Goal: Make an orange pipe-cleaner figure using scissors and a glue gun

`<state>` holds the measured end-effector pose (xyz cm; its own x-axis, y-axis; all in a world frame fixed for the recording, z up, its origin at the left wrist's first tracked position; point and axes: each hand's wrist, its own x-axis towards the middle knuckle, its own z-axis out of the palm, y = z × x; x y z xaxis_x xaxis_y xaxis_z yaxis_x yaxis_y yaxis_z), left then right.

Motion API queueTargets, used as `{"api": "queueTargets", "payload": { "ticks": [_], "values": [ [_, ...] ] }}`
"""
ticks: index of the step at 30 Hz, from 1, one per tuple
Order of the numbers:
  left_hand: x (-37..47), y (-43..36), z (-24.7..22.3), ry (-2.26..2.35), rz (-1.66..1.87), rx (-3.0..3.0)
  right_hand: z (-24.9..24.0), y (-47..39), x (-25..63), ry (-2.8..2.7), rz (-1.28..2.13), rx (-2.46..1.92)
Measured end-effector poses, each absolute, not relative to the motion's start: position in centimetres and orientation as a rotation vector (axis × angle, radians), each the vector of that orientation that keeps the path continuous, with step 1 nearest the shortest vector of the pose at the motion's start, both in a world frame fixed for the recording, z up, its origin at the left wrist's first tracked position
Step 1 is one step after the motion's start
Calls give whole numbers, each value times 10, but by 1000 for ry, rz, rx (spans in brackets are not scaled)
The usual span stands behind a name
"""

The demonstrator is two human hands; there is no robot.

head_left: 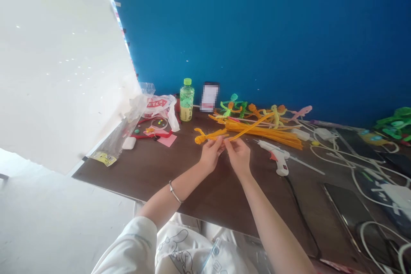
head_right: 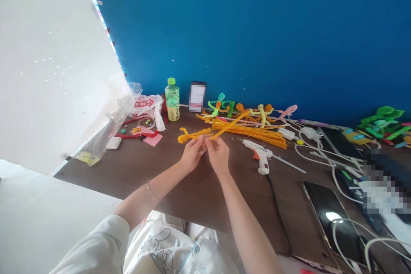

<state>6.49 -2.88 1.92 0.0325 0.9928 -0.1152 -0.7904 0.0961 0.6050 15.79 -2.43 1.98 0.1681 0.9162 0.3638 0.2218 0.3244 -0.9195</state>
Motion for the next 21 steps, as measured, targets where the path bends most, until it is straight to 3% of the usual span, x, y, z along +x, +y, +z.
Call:
{"api": "queueTargets", "payload": {
  "ticks": [21],
  "values": [
    [47, -15, 7, 773, 1398, 761, 21, -19, 166, -1158, 1020, -1085]
  ]
}}
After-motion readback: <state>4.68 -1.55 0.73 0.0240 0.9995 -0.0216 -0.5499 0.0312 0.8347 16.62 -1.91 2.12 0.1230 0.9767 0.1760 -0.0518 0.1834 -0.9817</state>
